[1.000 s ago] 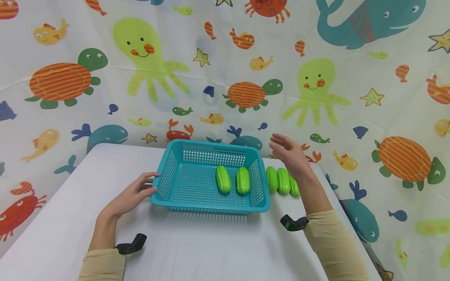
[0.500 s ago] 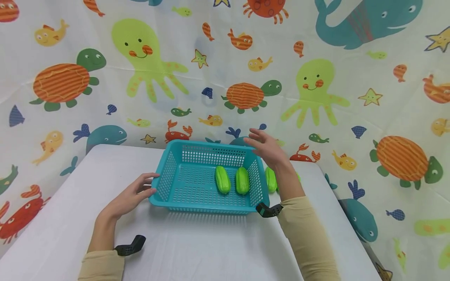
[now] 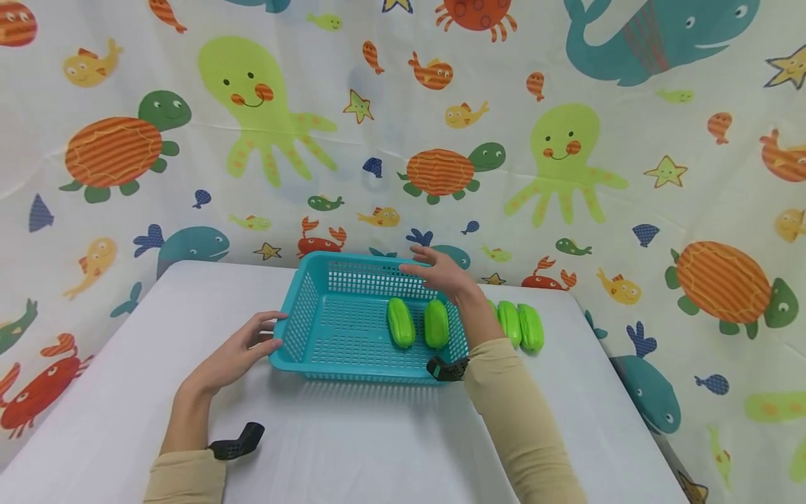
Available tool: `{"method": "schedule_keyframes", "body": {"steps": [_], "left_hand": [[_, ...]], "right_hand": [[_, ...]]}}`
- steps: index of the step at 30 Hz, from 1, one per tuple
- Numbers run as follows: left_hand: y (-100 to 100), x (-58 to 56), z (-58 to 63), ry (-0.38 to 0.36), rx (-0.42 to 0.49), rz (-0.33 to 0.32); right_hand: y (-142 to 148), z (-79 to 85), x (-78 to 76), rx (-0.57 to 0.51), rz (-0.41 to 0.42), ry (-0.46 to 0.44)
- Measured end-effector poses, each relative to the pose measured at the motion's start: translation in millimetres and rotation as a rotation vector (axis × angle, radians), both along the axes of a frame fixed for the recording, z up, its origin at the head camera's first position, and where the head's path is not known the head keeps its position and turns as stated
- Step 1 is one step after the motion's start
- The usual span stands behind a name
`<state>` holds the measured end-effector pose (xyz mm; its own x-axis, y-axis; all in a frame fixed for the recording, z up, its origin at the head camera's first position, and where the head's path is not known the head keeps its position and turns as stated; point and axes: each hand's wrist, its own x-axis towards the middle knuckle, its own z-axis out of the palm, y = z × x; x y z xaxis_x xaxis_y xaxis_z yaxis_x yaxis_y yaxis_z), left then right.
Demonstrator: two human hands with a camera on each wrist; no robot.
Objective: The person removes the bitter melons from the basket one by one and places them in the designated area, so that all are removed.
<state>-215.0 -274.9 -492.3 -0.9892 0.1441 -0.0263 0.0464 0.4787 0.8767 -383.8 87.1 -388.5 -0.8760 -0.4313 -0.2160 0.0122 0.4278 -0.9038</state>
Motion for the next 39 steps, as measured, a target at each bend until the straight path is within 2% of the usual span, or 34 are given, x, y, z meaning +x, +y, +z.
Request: {"method": "schedule_keyframes", "body": {"steps": [5, 19, 26, 31, 39], "left_hand": [[2.2, -0.1, -3.9, 0.001, 0.006, -0.002], [2.4, 1.4, -2.2, 0.017, 0.023, 0.022], [4.1, 0.8, -1.0, 0.052, 0.030, 0.030], [5.3, 0.7, -1.9, 0.071, 0.044, 0.029], [6.5, 0.9, -4.3, 0.053, 0.040, 0.017]], "right_hand": [[-4.6, -11.0, -0.7, 0.053, 0.027, -0.025], [-21.2, -27.9, -4.6, 0.173, 0.067, -0.055], [-23.1, -29.0, -5.0, 0.219, 0.087, -0.066], [-24.5, -28.6, -6.7, 0.238, 0.070, -0.131], [-24.4, -35.3, -10.6, 0.293, 0.090, -0.176]]}}
